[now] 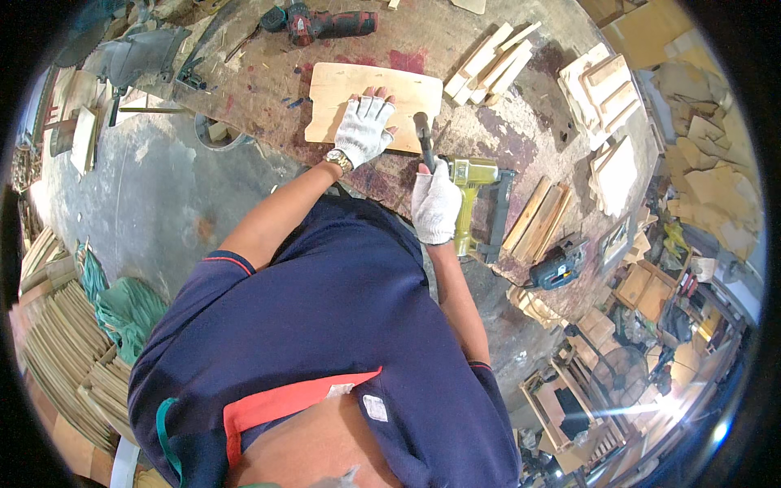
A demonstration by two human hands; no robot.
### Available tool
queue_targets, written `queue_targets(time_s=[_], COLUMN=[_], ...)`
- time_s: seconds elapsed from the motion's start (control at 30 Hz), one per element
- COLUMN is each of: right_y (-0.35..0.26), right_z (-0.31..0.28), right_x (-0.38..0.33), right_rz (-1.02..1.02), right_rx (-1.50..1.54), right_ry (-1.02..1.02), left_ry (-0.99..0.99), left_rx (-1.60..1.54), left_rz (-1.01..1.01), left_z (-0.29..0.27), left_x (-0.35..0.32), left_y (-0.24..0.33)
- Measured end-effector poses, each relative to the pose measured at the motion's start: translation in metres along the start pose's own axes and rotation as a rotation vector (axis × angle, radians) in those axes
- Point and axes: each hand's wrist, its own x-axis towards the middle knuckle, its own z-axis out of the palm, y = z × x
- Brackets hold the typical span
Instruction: The person assembles small wooden pieces on a workbench. They use a hammer to tap pieces into alignment and a nail gun to fasten them together, repeatedly flipping the assembly to work on different sides.
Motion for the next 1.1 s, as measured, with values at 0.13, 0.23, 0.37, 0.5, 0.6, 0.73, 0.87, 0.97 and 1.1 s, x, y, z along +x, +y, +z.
queue_targets(time_s=[0.13,0.23,0.37,0.5,0.6,0.73,0.87,0.97,1.1], right_y=[0.004,0.019,0.034,0.045,0.043,0.018,-0.01,-0.019,-0.02], right_z=[0.014,0.012,0.028,0.049,0.043,0.028,0.025,0.021,0.018], right_x=[-0.004,-0.01,-0.031,-0.043,-0.032,0.015,0.042,0.047,0.051], right_rz=[0.282,0.189,0.194,0.213,0.252,0.075,0.087,0.084,0.152], right_rx=[-0.378,-0.196,-0.007,-0.09,-0.02,0.057,0.104,-0.197,-0.368], right_ry=[-0.428,-0.281,-0.089,-0.289,-0.24,0.049,0.069,-0.227,-0.263], left_ry=[0.052,0.052,0.046,-0.035,-0.045,-0.04,-0.019,-0.04,0.017], left_rx=[-0.016,-0.009,0.011,0.016,0.027,0.009,-0.038,-0.032,-0.054], left_rz=[0.008,0.009,0.012,0.013,0.01,0.026,0.018,0.017,0.037], left_z=[0.001,0.0,0.0,-0.001,-0.002,-0.005,-0.008,-0.009,-0.009], left_x=[-0.003,-0.005,-0.005,-0.004,-0.004,-0.004,-0.003,-0.003,-0.004], left_y=[-0.001,0.001,0.002,0.001,0.001,0.0,0.001,0.001,0.0])
